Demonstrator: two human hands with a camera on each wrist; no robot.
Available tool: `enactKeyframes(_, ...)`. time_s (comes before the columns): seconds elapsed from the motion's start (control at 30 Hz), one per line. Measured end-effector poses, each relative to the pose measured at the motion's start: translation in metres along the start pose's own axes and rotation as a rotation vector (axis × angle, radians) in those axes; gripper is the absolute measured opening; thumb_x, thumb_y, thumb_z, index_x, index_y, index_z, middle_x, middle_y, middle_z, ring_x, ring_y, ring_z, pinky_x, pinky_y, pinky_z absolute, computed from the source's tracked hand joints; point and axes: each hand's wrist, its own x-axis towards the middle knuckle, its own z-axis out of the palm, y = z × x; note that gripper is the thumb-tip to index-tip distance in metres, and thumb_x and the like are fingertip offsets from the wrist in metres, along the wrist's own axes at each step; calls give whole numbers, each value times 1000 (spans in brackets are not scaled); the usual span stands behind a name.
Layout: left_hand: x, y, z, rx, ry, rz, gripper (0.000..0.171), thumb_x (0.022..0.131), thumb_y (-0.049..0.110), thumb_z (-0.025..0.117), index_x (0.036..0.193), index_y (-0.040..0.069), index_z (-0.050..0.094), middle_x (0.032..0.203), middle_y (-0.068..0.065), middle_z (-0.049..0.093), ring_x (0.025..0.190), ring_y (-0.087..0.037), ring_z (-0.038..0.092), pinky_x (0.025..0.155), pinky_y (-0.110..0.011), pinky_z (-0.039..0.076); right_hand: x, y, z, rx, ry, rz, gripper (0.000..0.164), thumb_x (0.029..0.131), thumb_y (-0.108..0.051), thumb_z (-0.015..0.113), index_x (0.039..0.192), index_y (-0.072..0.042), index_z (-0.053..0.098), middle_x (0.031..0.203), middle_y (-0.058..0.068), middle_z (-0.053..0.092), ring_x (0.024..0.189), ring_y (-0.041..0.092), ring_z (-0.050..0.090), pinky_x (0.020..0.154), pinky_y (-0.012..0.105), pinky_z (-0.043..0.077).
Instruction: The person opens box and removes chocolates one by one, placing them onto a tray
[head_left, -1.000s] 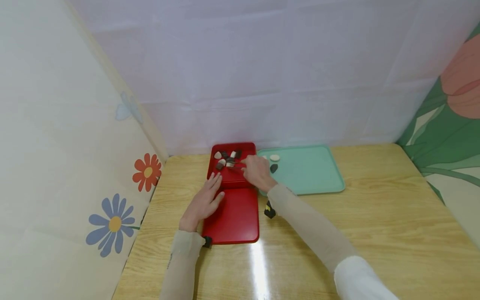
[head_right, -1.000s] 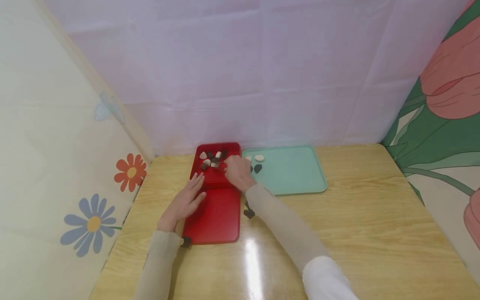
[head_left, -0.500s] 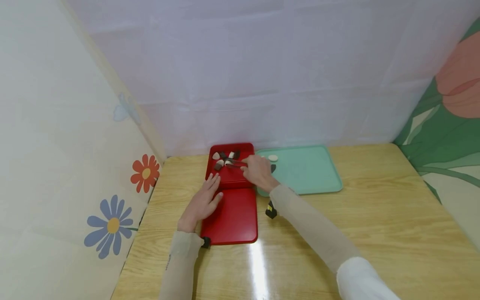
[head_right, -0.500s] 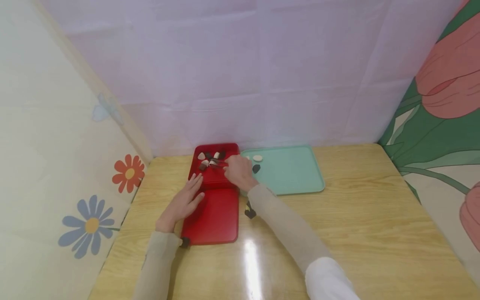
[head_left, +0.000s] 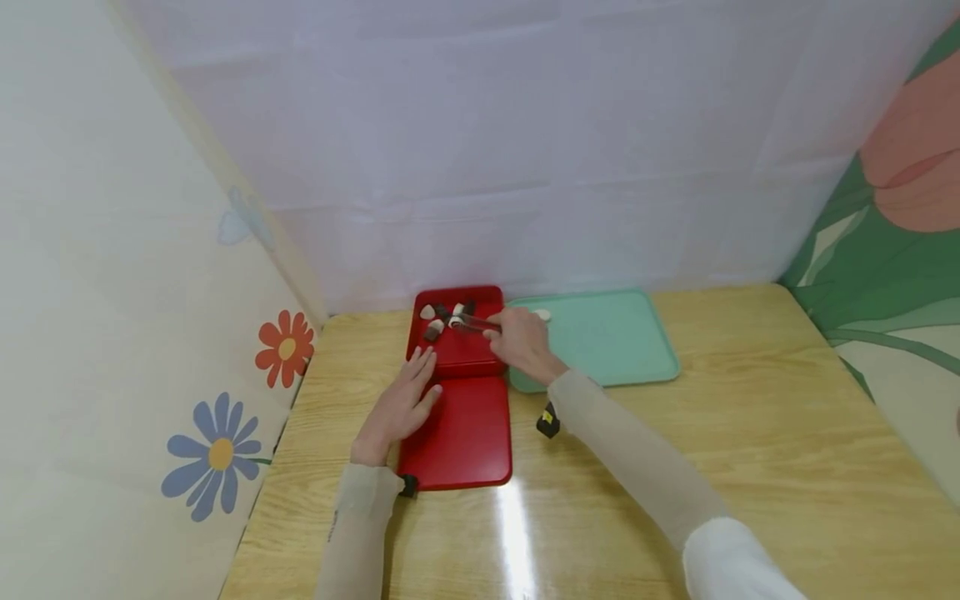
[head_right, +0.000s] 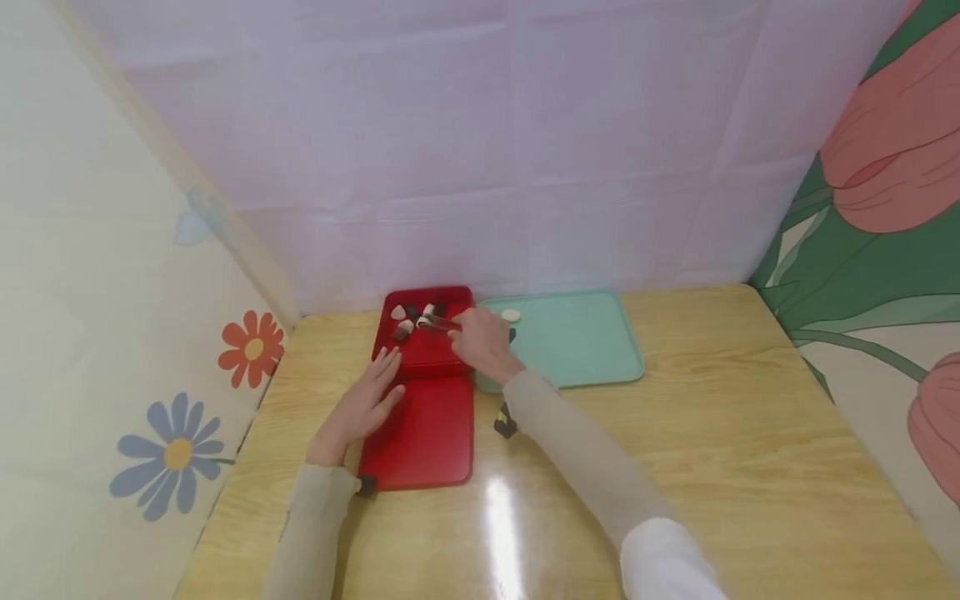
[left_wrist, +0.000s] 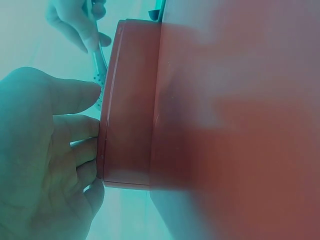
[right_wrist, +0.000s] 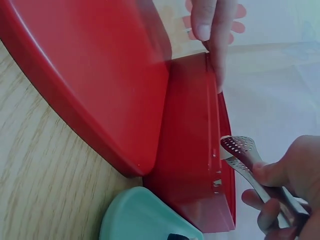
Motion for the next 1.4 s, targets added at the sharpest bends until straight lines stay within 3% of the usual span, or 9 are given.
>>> enactKeyframes(0.33, 1, 1, 0, 11, 9, 5, 66, 111, 24, 56, 165, -4, 31, 176, -20, 26, 166, -42, 13, 132, -59, 22, -11, 5, -15, 43, 35, -15, 21, 102, -28, 73, 114, -16, 85, 82, -3, 73, 61, 16, 56, 46, 25, 36)
enactKeyframes(0.63, 0, 2, -1, 9, 7, 6, 66, 111, 24, 56, 165, -4, 32, 175, -21, 27, 166, -41, 14, 132, -59, 21, -20, 10, -25, 159, 28, 35, 23, 102, -30, 74, 119, -16, 84, 78, -2, 71, 53, 13, 49, 43, 24, 30)
enactKeyframes(0.9, 1, 0, 0, 13, 5, 6, 66, 111, 25, 55, 165, -5, 31, 175, -20, 27, 165, -42, 15, 132, -60, 21, -27, 18, -38, 166, 23, 44, 23, 102, -30, 75, 119, -18, 84, 76, -2, 72, 54, 11, 49, 44, 24, 32)
enactKeyframes(1.13, 2, 1, -1, 5, 0, 5, 66, 111, 25, 56, 165, -4, 31, 177, -18, 25, 165, -43, 15, 132, -59, 21, -36, 21, -49, 161, 44, 33, 22, 101, -31, 76, 117, -20, 85, 82, -5, 77, 57, 12, 51, 46, 24, 32)
enactKeyframes(1.4, 0, 0, 0, 10, -15, -16, 67, 111, 26, 54, 166, -2, 29, 177, -17, 23, 166, -42, 14, 132, -59, 21, -48, 24, -54, 215, 63, 34, 29, 99, -29, 79, 124, -15, 82, 93, 2, 82, 53, 11, 44, 44, 24, 29)
